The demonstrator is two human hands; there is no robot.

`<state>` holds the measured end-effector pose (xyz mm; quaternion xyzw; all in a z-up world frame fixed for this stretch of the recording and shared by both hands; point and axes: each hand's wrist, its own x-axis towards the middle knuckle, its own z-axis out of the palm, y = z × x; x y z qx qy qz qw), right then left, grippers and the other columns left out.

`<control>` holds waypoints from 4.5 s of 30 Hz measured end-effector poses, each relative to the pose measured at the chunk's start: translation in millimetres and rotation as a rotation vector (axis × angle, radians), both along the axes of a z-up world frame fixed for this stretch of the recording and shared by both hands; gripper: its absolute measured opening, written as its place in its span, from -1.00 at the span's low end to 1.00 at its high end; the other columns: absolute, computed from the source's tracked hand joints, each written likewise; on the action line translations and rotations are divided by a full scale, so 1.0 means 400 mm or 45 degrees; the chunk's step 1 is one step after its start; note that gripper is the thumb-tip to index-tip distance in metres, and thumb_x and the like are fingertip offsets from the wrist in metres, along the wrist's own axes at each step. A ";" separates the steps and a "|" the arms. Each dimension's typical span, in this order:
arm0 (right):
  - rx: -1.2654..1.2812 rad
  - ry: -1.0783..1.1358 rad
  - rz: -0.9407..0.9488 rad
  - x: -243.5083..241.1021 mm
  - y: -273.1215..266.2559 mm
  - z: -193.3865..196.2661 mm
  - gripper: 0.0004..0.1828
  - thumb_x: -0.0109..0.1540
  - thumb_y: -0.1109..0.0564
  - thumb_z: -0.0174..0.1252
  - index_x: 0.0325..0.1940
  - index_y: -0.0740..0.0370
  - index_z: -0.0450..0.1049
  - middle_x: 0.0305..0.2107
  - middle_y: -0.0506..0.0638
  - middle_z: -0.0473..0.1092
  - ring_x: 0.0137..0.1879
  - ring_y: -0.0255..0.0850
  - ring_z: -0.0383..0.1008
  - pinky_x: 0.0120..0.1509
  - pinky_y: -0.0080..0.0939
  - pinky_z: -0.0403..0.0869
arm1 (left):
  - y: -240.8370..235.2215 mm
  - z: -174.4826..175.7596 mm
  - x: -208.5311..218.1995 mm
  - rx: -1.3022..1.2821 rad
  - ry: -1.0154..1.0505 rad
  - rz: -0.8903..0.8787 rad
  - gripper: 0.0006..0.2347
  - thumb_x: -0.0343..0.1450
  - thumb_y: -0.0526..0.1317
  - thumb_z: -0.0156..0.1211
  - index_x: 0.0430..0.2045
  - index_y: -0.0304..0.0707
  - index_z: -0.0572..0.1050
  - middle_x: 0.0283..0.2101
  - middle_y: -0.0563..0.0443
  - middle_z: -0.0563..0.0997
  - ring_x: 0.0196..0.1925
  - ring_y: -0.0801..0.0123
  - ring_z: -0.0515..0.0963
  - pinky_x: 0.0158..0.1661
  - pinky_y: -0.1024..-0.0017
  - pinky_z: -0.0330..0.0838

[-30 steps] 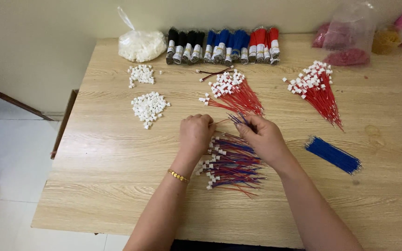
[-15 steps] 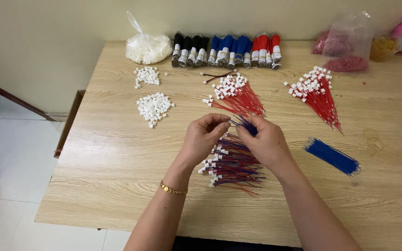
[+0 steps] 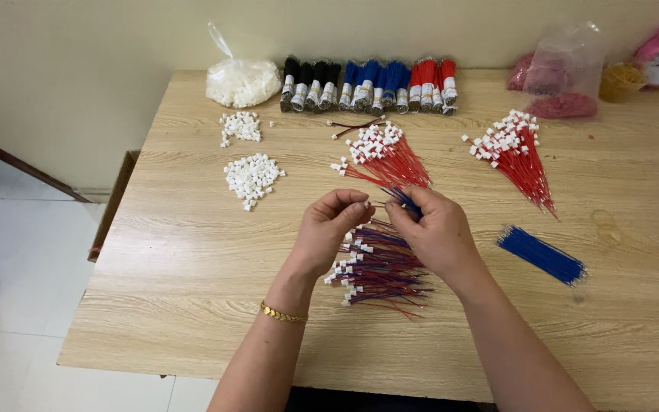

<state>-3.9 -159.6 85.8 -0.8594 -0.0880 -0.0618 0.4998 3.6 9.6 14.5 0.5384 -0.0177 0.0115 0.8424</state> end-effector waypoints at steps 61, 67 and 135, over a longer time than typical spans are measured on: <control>-0.193 0.021 -0.065 0.021 0.023 -0.053 -0.88 0.09 0.00 0.26 -0.41 0.05 0.52 -0.66 -0.01 0.34 -0.40 -0.12 0.47 -0.24 -0.14 0.46 | -0.026 -0.071 0.014 -0.090 0.105 0.024 -0.88 0.39 -0.40 0.18 -0.24 -0.44 0.53 -0.29 -0.16 0.62 -0.24 0.31 0.65 -0.17 0.40 0.59; -0.178 0.057 -0.003 0.033 0.015 -0.086 -0.86 0.11 0.01 0.24 -0.39 0.10 0.53 -0.63 0.08 0.36 -0.35 -0.06 0.49 -0.23 -0.12 0.45 | -0.035 -0.076 0.007 -0.014 0.131 0.060 -0.88 0.38 -0.37 0.22 -0.26 -0.40 0.55 -0.32 -0.06 0.62 -0.26 0.44 0.61 -0.18 0.49 0.54; 0.293 0.135 -0.038 0.075 -0.135 -0.111 -0.85 0.33 0.12 0.06 -0.17 0.26 0.43 -0.60 -0.01 0.34 -0.55 -0.34 0.27 -0.46 -0.38 0.29 | -0.037 -0.041 0.138 1.660 -0.884 0.060 -0.98 0.26 -0.25 0.27 -0.54 -0.08 0.55 -0.38 -0.06 0.55 -0.30 0.04 0.61 -0.28 0.23 0.49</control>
